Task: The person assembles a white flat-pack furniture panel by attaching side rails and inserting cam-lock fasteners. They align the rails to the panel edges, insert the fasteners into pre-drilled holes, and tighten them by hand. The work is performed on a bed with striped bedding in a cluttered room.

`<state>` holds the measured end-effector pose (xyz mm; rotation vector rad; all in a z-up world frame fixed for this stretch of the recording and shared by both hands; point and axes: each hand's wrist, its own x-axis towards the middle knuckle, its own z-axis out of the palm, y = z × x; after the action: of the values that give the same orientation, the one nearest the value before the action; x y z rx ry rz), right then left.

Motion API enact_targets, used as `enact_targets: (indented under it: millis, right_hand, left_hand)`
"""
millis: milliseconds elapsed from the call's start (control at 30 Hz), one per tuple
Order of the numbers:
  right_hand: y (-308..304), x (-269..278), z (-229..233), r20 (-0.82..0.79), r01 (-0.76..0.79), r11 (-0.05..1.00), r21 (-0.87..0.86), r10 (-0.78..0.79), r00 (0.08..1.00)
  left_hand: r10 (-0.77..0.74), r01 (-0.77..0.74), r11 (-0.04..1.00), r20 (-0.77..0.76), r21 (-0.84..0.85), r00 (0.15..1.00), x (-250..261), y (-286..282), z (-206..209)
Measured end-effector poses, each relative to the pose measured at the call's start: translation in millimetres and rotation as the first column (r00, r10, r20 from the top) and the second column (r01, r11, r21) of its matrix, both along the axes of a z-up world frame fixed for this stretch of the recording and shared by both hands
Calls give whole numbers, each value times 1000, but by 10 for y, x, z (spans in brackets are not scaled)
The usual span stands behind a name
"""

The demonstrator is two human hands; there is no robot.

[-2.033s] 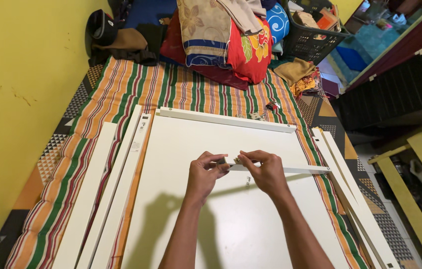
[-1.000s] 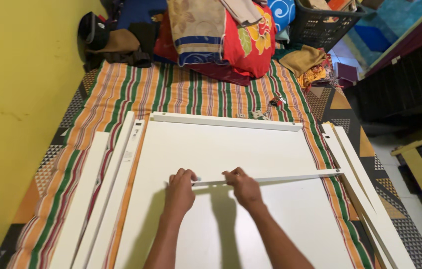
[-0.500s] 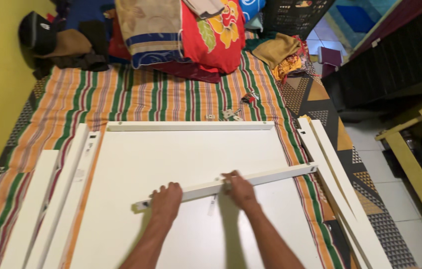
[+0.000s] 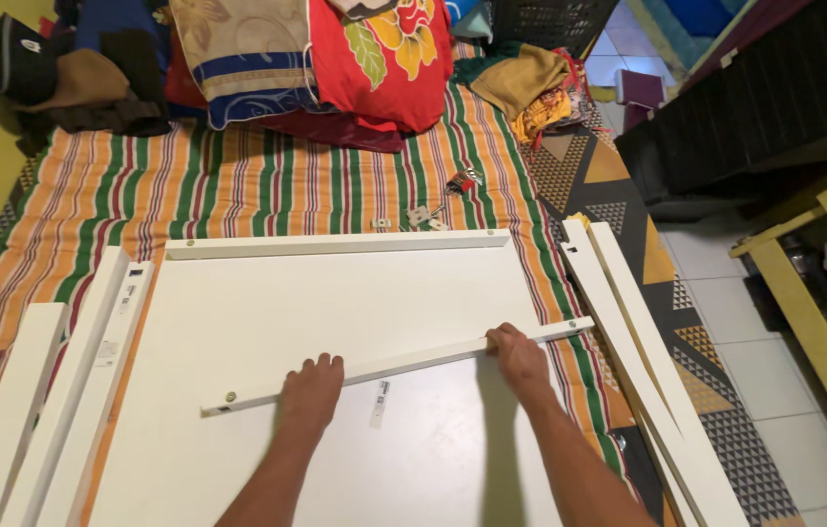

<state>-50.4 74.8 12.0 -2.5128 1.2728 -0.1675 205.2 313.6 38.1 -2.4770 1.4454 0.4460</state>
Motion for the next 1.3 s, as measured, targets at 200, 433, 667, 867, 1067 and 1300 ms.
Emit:
enact_targets:
  millis: [200,433,667,867,1067,1300]
  right_hand:
    - [511,-179,290,1,32,999,8,-32,999]
    - [1597,-507,542,86,30,998,-51,-26,996]
    - [2653,-903,821,94,100,994,-40,-96,991]
    - [3321,-1261,840,123,110,993,-31,-106,987]
    - [3600,-1470,842,58,103,995,9,-104,993]
    - [3630,-1701,829,59,26,1000,8,-27,998]
  left_hand:
    - [122,-101,983,132,-151,984,-197,167,53]
    - [216,-135,944,254,-300,943,-496,1080,312]
    - [239,-225,970,220,-88,946,-965,1970,538]
    - [246,-234,968,189,-86,951,-1255,2555,489]
    - [267,-270,963,152,-2,952,-1456,2786,583]
    - [306,-307,952,149,-14,940,-1624,2803,639]
